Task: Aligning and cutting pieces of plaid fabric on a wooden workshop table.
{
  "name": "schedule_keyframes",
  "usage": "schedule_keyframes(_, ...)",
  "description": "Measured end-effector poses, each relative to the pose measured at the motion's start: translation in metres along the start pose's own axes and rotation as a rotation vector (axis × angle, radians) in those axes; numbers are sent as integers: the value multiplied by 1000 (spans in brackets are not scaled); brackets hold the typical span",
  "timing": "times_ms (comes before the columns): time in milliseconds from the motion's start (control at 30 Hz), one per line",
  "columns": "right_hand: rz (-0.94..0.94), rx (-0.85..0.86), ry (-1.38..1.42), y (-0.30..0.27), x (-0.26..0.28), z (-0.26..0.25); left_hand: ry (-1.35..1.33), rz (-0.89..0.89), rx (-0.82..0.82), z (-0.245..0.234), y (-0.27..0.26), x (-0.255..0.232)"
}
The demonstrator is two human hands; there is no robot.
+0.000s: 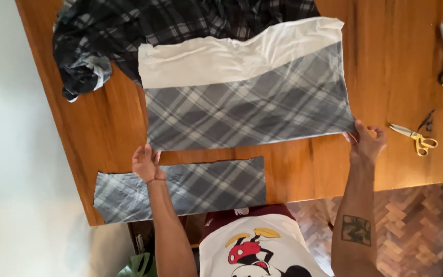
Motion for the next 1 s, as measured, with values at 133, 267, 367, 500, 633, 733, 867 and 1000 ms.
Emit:
schedule_keyframes(133,-84,70,-175,-20,21,4,90,59,-63,-2,-12,-17)
schedule_keyframes(267,22,154,-171,-20,26,-14,177,103,-24,-16,-16,-15)
schedule_keyframes(367,65,163,-117,-22,21,-33,235,85,41,-30,-20,-13)
schedule_keyframes(500,56,75,-219,-5,-1,-55,287,34,17,-46,-17,-3)
schedule_keyframes(633,62,50,-452,-15,-11,-56,672,83,-20,-38,-31,-12)
schedule_keyframes(733,24,81,-683,-11,-22,-64,1168,257,-65,-19,-58,-45)
schedule_keyframes(867,13,48,-1003,-27,-4,-47,1462,540,-47,14,-70,-69)
schedule_keyframes(1000,-609,127,-1159,-29,-3,-8,1388,937,237,62,-65,-67)
Point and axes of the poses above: each hand's wrist, its own y-axis towards the middle knuckle, its own z-axis out of the palm, x = y × z, the point moved 1 cm from there along y, towards the middle knuckle, and after that the axes turned 7 degrees about y, right-handed, at the moved point
